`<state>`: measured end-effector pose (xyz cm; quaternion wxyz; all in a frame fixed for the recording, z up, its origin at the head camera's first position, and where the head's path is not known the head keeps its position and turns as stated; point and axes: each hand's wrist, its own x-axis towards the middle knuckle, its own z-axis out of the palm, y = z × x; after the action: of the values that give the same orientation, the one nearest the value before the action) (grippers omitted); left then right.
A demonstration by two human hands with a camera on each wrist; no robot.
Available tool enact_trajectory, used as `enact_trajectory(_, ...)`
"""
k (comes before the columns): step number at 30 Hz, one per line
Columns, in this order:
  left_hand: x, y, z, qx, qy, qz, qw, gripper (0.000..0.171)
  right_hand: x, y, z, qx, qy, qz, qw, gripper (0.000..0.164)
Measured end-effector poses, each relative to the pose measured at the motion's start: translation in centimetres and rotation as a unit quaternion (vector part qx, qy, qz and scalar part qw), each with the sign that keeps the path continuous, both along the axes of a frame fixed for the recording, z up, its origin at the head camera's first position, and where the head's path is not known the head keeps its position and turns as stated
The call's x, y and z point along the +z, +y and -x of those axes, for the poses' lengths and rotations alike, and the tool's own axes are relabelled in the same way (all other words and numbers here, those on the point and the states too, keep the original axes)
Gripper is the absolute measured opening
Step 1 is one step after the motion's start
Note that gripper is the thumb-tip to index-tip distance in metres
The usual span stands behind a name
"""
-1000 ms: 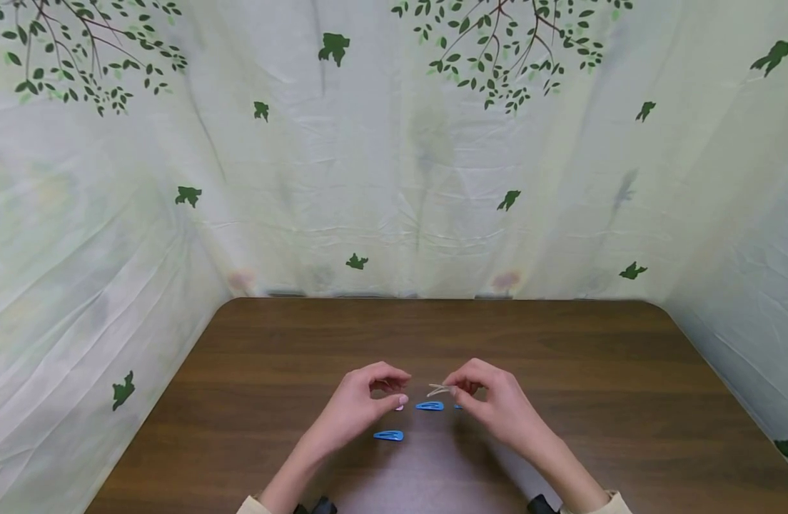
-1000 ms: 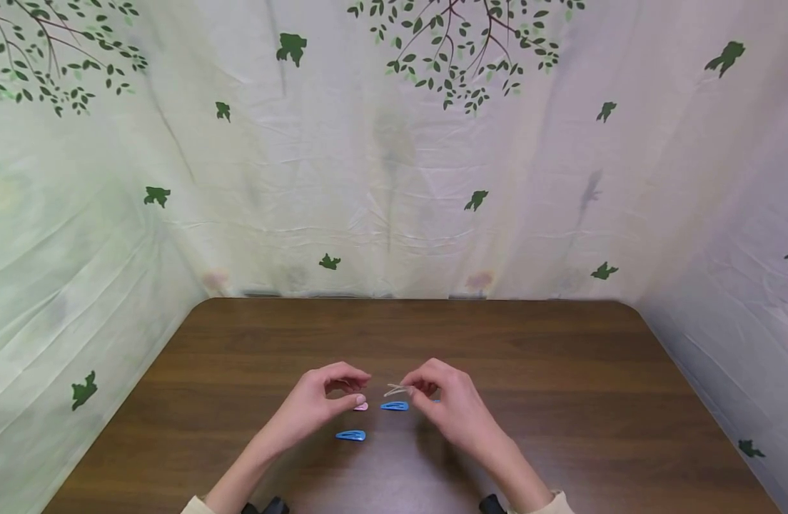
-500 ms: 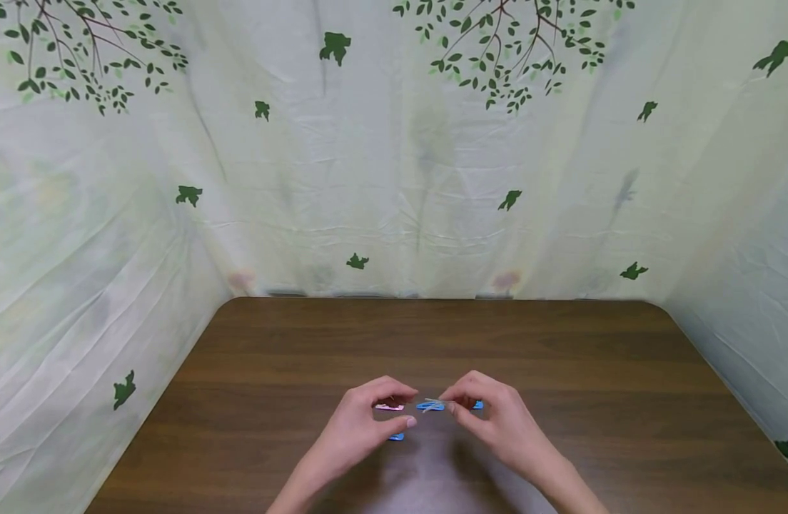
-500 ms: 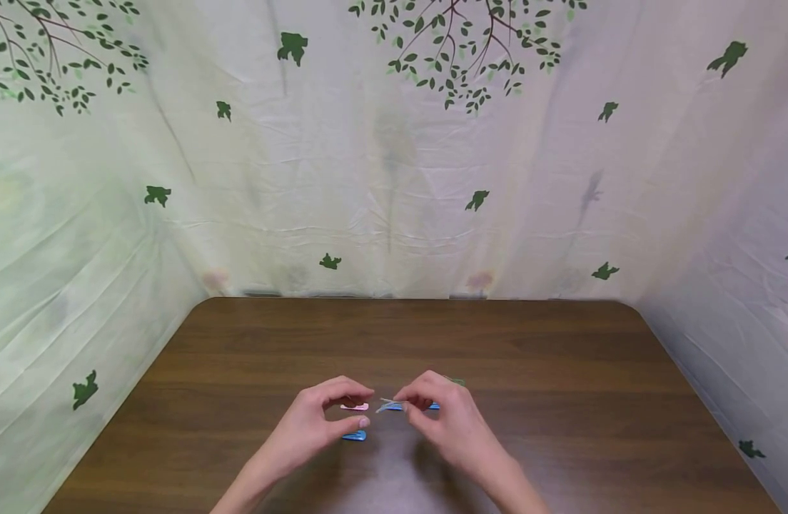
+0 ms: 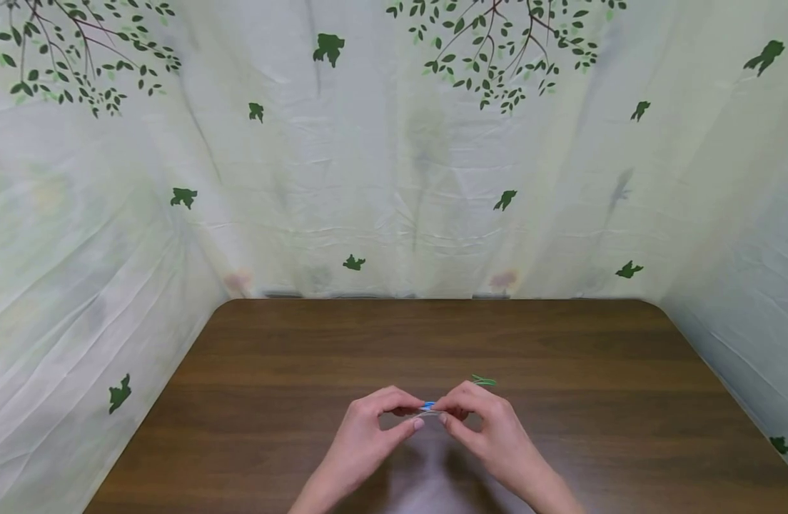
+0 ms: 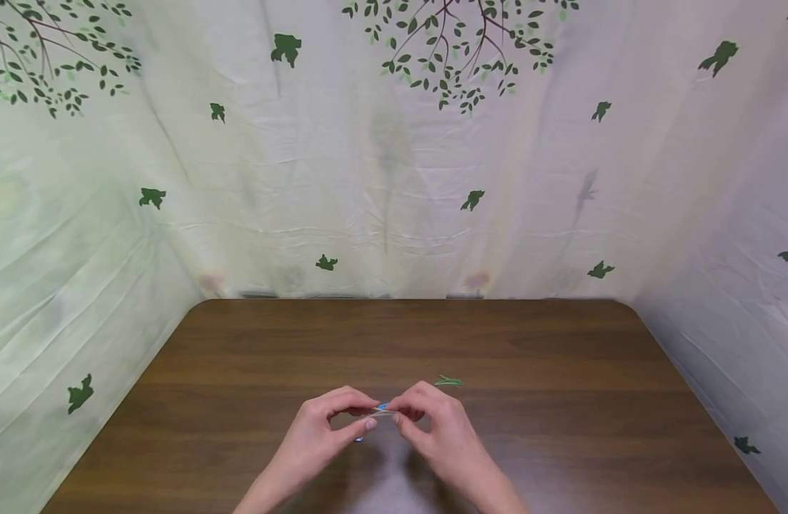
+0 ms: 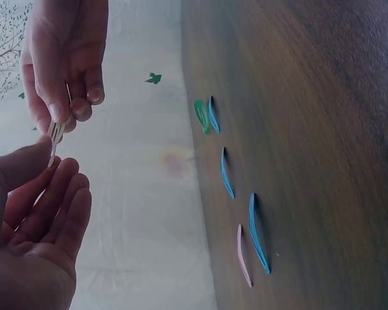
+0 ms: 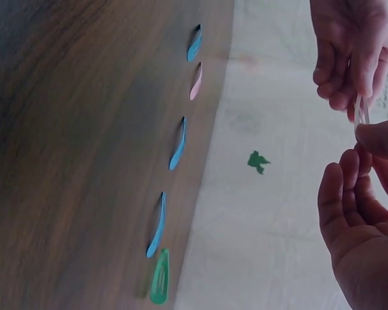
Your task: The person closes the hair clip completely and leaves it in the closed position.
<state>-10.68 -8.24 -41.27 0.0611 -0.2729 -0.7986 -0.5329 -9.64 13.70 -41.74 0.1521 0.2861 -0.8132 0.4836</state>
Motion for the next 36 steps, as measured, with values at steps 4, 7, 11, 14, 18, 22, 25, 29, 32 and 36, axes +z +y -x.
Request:
enact_trajectory(4, -0.1, 0.2, 0.0, 0.014, 0.009, -0.010, 0.9998, 0.013, 0.2, -0.1, -0.1, -0.006, -0.004, 0.003, 1.000, 0.026)
enact_trajectory(7, 0.0, 0.3, -0.1, 0.021, 0.008, -0.021, 0.9995, 0.008, 0.1, -0.2, -0.1, -0.011, -0.001, 0.018, 1.000, 0.021)
enact_trajectory(11, 0.3, 0.4, -0.4, 0.028, 0.002, -0.034, 0.9990, 0.008, 0.0, -0.3, -0.1, -0.012, -0.003, 0.045, 0.999, 0.018)
enact_trajectory(14, 0.5, 0.5, -0.5, 0.026, -0.002, -0.042, 0.9988, 0.009, -0.1, -0.3, -0.2, 0.002, -0.028, 0.069, 0.997, 0.017)
enact_trajectory(18, 0.8, 0.4, -0.5, 0.004, -0.034, -0.053, 0.9980, 0.008, 0.0, -0.1, -0.2, 0.045, -0.074, 0.106, 0.991, 0.016)
enact_trajectory(22, 1.0, 0.1, -0.4, -0.040, -0.096, -0.078, 0.9915, 0.004, 0.1, 0.1, -0.1, 0.103, -0.105, 0.140, 0.979, 0.018)
enact_trajectory(25, 1.0, 0.0, -0.3, -0.073, -0.136, -0.102, 0.9827, 0.006, 0.1, 0.3, 0.1, 0.128, -0.130, 0.154, 0.971, 0.017)
enact_trajectory(29, 0.8, 0.0, -0.2, -0.078, -0.144, -0.119, 0.9792, 0.008, 0.2, 0.3, 0.0, 0.124, -0.184, 0.175, 0.959, 0.014)
enact_trajectory(32, 0.6, 0.1, -0.1, -0.057, -0.103, -0.109, 0.9871, 0.008, 0.3, 0.2, -0.1, 0.113, -0.229, 0.201, 0.946, 0.018)
enact_trajectory(36, 0.4, 0.3, -0.1, -0.017, -0.036, -0.084, 0.9957, 0.011, 0.4, 0.0, -0.2, 0.094, -0.272, 0.230, 0.929, 0.023)
